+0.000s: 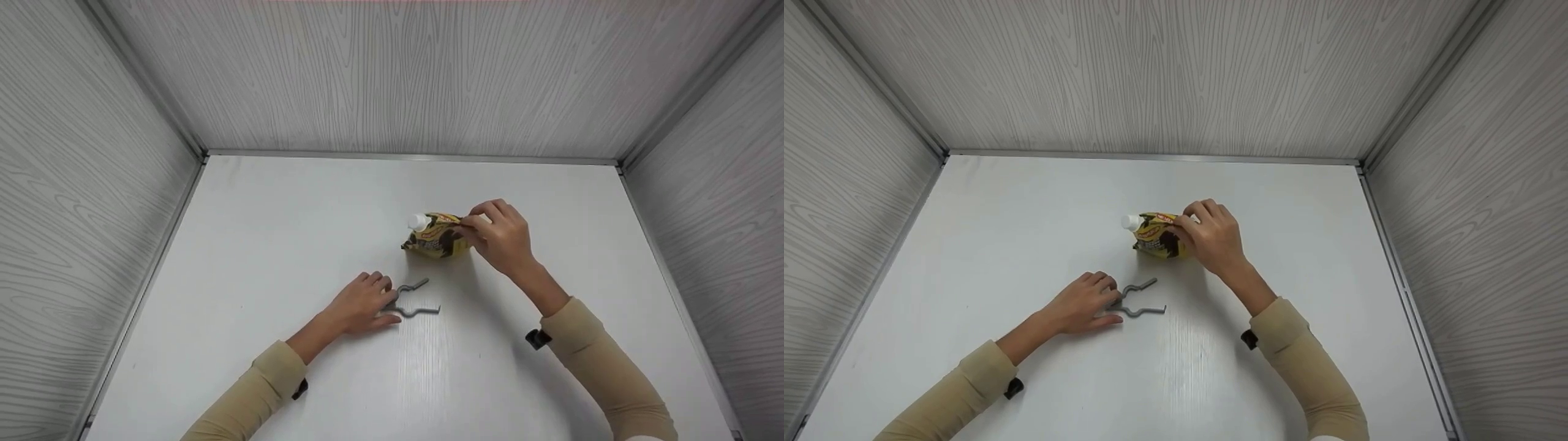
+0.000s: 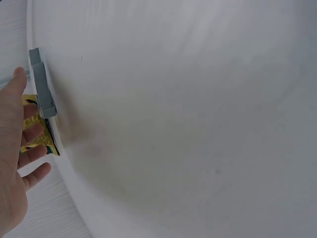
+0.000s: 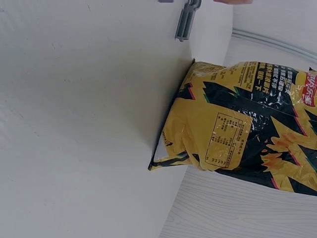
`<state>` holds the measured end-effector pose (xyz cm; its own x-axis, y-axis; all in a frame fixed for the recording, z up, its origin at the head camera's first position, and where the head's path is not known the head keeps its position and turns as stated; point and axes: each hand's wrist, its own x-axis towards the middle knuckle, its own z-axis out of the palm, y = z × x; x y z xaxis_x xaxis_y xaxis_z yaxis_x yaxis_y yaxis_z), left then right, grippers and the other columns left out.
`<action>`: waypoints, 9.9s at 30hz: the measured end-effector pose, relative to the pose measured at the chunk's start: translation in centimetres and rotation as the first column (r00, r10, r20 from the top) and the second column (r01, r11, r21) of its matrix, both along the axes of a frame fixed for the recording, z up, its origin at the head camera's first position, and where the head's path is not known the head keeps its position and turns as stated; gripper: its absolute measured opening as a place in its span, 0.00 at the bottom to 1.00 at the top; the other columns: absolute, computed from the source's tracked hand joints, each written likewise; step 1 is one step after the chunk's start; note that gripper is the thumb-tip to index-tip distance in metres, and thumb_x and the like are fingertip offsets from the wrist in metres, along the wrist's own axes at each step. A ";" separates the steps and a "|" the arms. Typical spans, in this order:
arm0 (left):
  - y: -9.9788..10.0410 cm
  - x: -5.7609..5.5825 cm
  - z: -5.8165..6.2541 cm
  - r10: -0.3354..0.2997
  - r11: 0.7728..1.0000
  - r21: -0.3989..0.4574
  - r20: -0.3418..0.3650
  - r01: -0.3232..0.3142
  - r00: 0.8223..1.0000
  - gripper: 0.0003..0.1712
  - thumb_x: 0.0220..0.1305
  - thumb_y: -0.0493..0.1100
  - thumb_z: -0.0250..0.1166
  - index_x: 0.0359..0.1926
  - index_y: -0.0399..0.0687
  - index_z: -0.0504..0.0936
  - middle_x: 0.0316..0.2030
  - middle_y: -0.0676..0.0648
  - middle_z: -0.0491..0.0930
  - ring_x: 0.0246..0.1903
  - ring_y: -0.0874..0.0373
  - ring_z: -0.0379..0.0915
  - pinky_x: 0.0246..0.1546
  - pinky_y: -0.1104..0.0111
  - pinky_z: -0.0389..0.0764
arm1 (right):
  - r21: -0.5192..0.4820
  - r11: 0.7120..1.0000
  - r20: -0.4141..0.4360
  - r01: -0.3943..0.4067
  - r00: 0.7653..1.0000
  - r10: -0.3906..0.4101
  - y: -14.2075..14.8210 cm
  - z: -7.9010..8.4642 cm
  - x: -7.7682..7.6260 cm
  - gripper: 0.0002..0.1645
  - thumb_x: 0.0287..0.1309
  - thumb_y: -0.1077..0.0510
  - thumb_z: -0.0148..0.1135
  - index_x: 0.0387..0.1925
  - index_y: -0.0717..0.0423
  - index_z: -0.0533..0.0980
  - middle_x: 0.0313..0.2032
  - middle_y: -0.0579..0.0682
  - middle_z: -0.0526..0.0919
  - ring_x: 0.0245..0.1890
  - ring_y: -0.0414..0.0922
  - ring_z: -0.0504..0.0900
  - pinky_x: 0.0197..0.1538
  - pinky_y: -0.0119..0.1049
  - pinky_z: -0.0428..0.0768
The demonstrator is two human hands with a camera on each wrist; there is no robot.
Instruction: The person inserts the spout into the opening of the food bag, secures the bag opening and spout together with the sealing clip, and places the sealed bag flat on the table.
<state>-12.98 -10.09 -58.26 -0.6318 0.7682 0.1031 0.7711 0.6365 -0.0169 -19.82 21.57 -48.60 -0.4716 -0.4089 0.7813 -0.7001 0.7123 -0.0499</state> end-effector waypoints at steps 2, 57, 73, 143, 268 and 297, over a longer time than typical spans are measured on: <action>0.0 0.1 -0.1 0.003 1.000 -0.002 0.006 -0.003 1.000 0.30 0.73 0.72 0.57 0.52 0.53 0.81 0.52 0.48 0.82 0.53 0.51 0.77 0.56 0.59 0.80 | 0.004 1.000 -0.002 0.004 1.000 -0.004 0.0 0.0 0.0 0.11 0.53 0.56 0.82 0.32 0.56 0.87 0.33 0.54 0.85 0.36 0.53 0.84 0.36 0.49 0.83; 0.6 -0.3 -1.4 0.091 0.996 -0.002 0.070 -0.091 0.993 0.34 0.73 0.73 0.55 0.53 0.50 0.81 0.50 0.47 0.81 0.51 0.52 0.76 0.54 0.58 0.80 | 0.001 1.000 0.018 -0.004 1.000 0.004 -0.1 -0.1 -0.1 0.10 0.55 0.57 0.81 0.34 0.56 0.86 0.34 0.54 0.85 0.35 0.53 0.83 0.35 0.48 0.83; -0.1 -0.2 -1.4 0.094 0.995 0.011 0.074 -0.095 0.993 0.31 0.74 0.71 0.57 0.51 0.50 0.82 0.50 0.48 0.82 0.51 0.53 0.76 0.54 0.58 0.79 | -0.005 1.000 0.005 -0.009 1.000 0.009 0.0 -0.3 -0.2 0.10 0.53 0.58 0.82 0.33 0.56 0.86 0.34 0.55 0.85 0.35 0.53 0.83 0.35 0.50 0.83; -1.6 -1.3 0.3 0.072 0.980 0.193 -0.096 -0.053 0.993 0.20 0.67 0.63 0.71 0.40 0.53 0.82 0.42 0.54 0.86 0.48 0.56 0.80 0.52 0.62 0.82 | 0.024 1.000 0.008 -0.005 1.000 0.005 0.1 -0.1 0.0 0.10 0.58 0.54 0.79 0.33 0.56 0.86 0.34 0.54 0.85 0.35 0.53 0.83 0.36 0.48 0.83; 0.9 -7.4 4.0 0.166 0.777 0.608 -0.446 0.162 0.880 0.17 0.53 0.49 0.84 0.34 0.46 0.87 0.39 0.49 0.87 0.49 0.52 0.80 0.52 0.61 0.83 | 0.044 0.998 0.023 -0.033 0.999 0.032 0.2 0.1 0.2 0.12 0.56 0.54 0.80 0.34 0.56 0.85 0.33 0.54 0.85 0.34 0.52 0.82 0.34 0.46 0.83; 1.8 -7.9 4.5 0.165 0.772 0.617 -0.422 0.149 0.891 0.17 0.54 0.48 0.84 0.36 0.46 0.87 0.41 0.49 0.88 0.49 0.52 0.81 0.52 0.60 0.83 | 0.087 0.995 0.063 -0.048 0.997 0.042 0.2 0.5 0.1 0.23 0.52 0.42 0.82 0.38 0.53 0.84 0.36 0.53 0.85 0.36 0.53 0.82 0.39 0.49 0.84</action>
<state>-20.90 -8.26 -53.72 -0.4045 0.4256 0.8094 0.7749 0.6295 0.0563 -19.72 21.80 -48.08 -0.4965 -0.4967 0.7119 -0.7293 0.6835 -0.0317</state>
